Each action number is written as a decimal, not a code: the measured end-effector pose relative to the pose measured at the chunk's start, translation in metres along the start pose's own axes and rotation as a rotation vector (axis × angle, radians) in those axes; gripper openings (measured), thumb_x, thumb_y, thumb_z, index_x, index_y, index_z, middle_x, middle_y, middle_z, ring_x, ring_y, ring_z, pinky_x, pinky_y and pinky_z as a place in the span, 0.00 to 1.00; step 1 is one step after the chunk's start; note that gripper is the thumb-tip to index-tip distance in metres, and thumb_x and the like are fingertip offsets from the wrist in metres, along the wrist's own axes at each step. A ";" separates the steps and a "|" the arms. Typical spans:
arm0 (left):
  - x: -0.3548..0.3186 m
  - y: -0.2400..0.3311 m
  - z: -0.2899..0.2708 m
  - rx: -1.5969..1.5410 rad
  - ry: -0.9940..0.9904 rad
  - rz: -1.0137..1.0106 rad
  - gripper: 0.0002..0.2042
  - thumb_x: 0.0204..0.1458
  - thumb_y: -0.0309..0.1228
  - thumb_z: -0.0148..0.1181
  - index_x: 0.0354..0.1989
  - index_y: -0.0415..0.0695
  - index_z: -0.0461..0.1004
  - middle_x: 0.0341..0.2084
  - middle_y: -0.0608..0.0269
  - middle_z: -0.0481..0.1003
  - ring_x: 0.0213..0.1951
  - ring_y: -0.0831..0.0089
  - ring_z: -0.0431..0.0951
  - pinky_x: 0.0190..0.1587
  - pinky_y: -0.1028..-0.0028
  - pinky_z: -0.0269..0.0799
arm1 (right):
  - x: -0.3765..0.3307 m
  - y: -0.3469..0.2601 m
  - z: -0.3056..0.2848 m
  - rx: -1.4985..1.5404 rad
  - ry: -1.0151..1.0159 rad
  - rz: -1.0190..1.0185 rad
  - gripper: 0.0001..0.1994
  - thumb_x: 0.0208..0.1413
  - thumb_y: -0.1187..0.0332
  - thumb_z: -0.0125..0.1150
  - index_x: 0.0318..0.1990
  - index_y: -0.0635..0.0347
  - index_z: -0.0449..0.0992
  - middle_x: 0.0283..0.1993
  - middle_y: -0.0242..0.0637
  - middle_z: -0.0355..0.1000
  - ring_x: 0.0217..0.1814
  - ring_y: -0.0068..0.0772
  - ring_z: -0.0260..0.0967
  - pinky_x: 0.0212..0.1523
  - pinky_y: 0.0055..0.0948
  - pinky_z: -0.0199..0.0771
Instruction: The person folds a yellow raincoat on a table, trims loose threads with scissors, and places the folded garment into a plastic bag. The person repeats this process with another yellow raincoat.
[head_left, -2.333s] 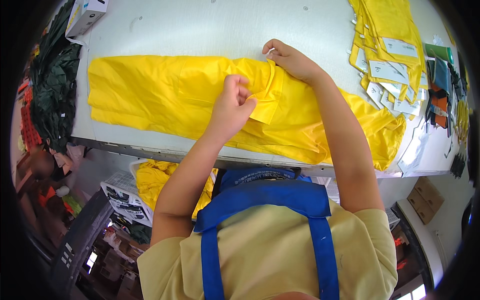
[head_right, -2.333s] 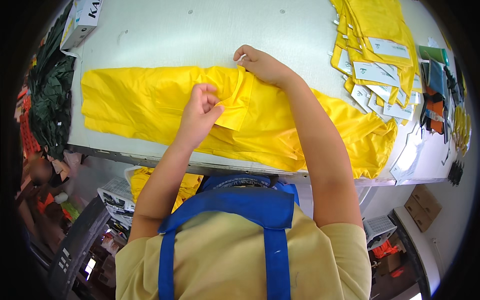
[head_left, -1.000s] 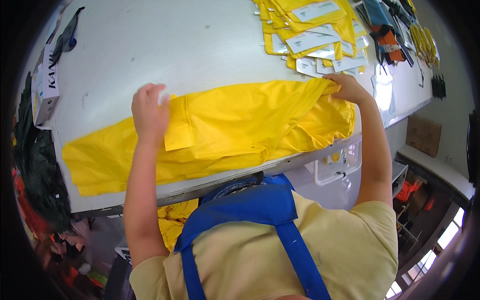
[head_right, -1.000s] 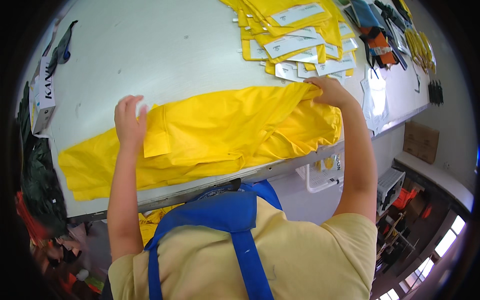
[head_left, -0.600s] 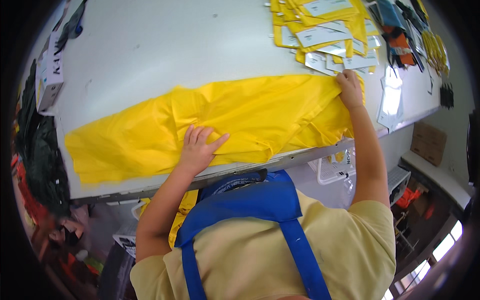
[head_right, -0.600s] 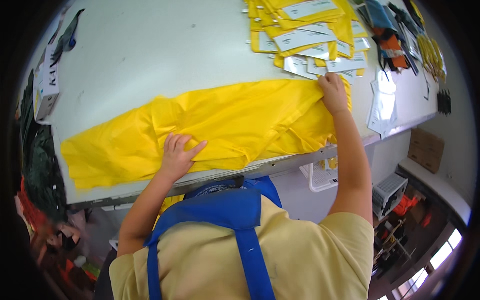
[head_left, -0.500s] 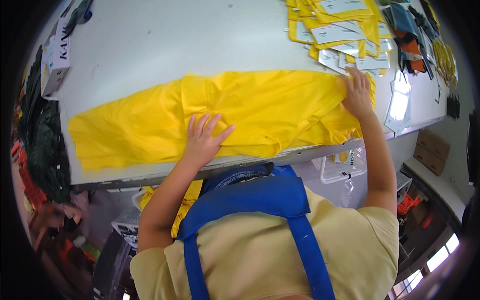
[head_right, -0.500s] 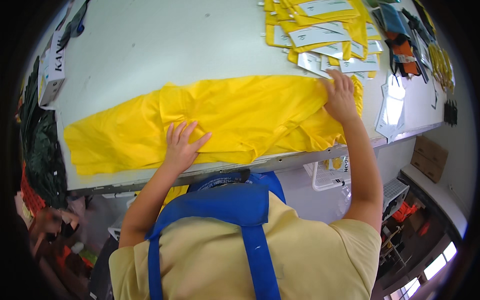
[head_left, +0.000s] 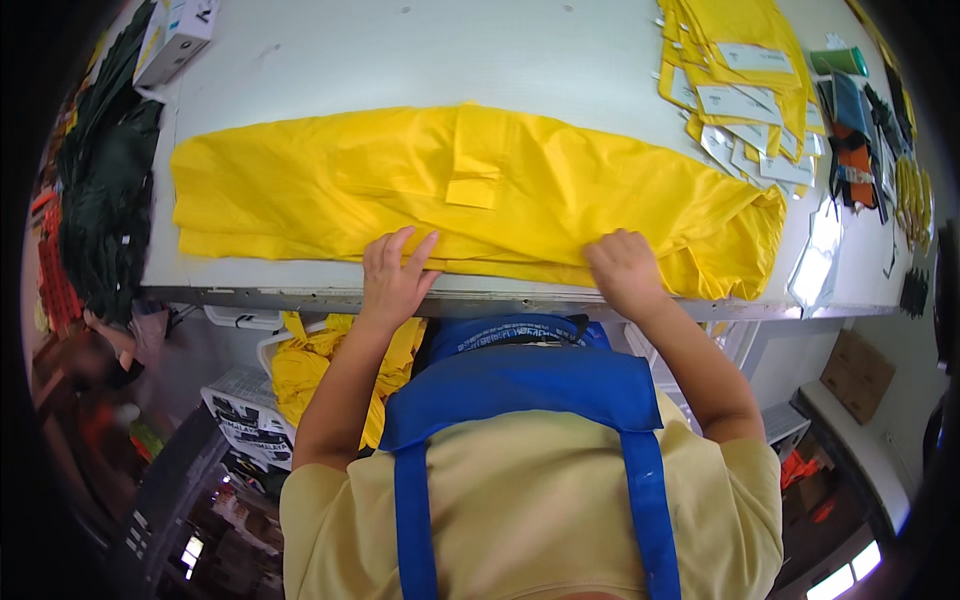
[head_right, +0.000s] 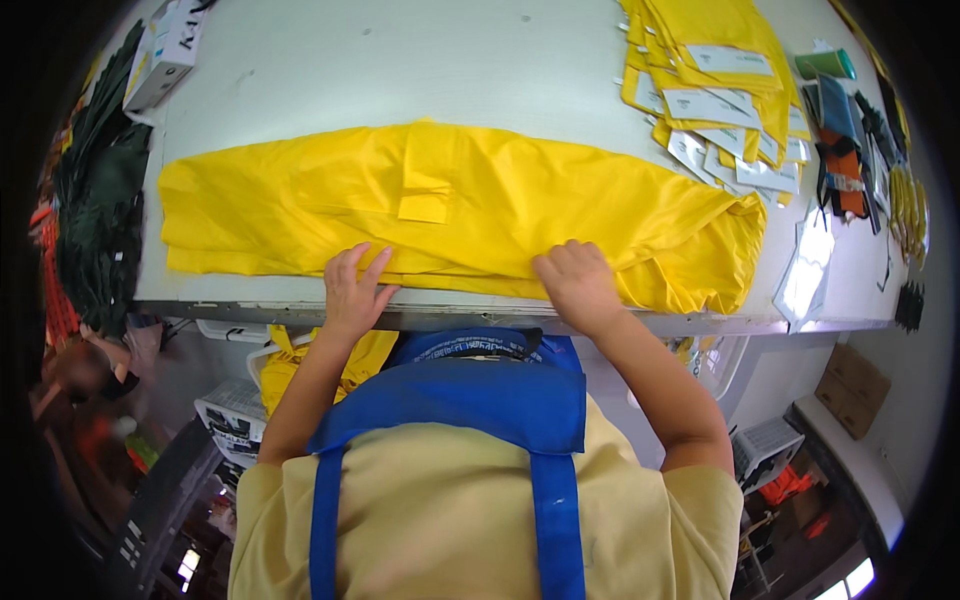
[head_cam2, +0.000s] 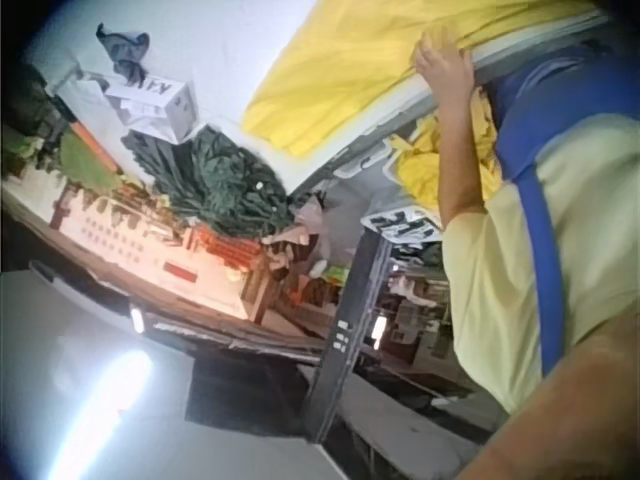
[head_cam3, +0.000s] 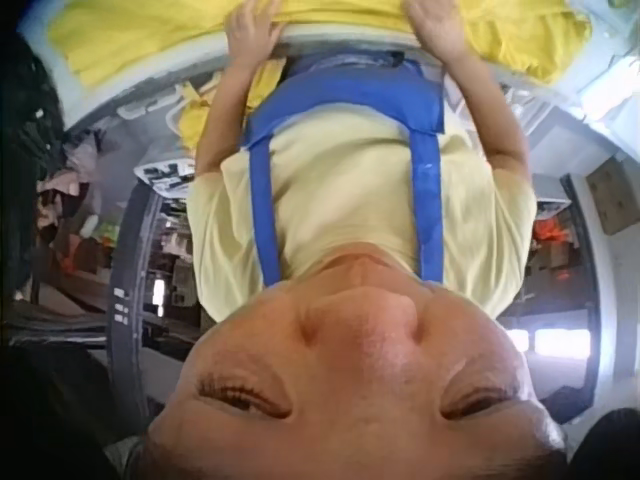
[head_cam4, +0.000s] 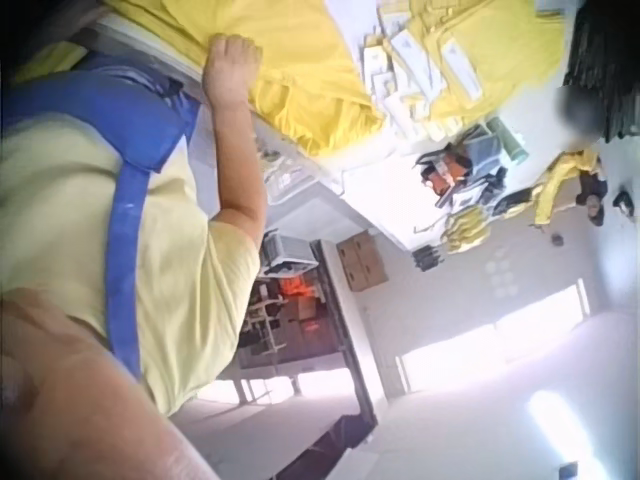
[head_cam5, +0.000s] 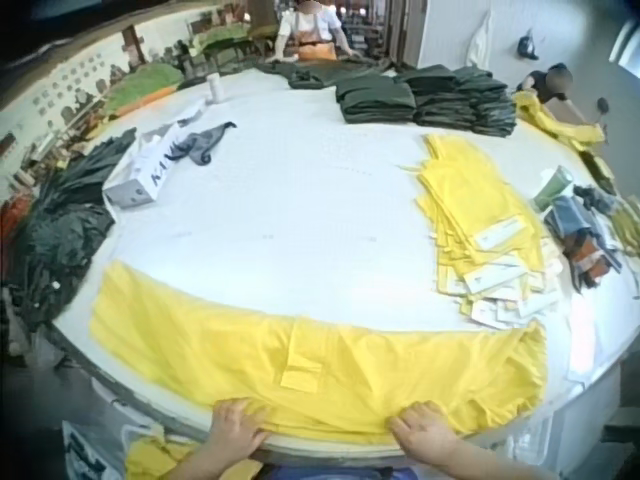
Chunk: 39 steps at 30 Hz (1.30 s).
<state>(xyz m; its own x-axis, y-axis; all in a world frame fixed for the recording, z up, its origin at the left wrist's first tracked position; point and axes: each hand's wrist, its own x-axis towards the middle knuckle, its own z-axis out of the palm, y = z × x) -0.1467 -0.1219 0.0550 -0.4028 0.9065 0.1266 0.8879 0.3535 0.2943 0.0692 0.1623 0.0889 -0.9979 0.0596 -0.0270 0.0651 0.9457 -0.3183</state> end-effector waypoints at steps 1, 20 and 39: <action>-0.005 -0.007 0.004 -0.005 0.026 0.010 0.28 0.37 0.36 0.69 0.52 0.50 0.71 0.48 0.57 0.66 0.49 0.57 0.66 0.52 0.58 0.61 | 0.001 -0.001 -0.006 -0.027 0.074 -0.023 0.14 0.39 0.71 0.59 0.38 0.54 0.72 0.28 0.32 0.63 0.35 0.37 0.63 0.36 0.34 0.62; 0.016 -0.069 0.007 0.135 -0.035 -0.557 0.34 0.54 0.54 0.49 0.69 0.61 0.46 0.70 0.53 0.34 0.67 0.36 0.34 0.59 0.29 0.32 | 0.105 -0.096 0.059 0.178 0.121 0.347 0.32 0.53 0.53 0.58 0.64 0.51 0.58 0.69 0.50 0.47 0.71 0.57 0.40 0.65 0.62 0.39; 0.064 -0.135 0.000 0.001 0.034 -0.179 0.28 0.57 0.52 0.45 0.65 0.58 0.58 0.67 0.59 0.52 0.68 0.57 0.47 0.68 0.54 0.36 | 0.115 -0.111 0.102 -0.273 -0.024 0.404 0.33 0.56 0.44 0.49 0.68 0.42 0.55 0.74 0.41 0.38 0.76 0.55 0.27 0.66 0.67 0.21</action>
<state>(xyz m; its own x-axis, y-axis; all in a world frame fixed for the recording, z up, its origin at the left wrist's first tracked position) -0.2921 -0.1110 0.0233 -0.5620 0.8205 0.1043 0.8013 0.5089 0.3145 -0.0517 0.0316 0.0242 -0.8926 0.4345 -0.1201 0.4395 0.8981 -0.0179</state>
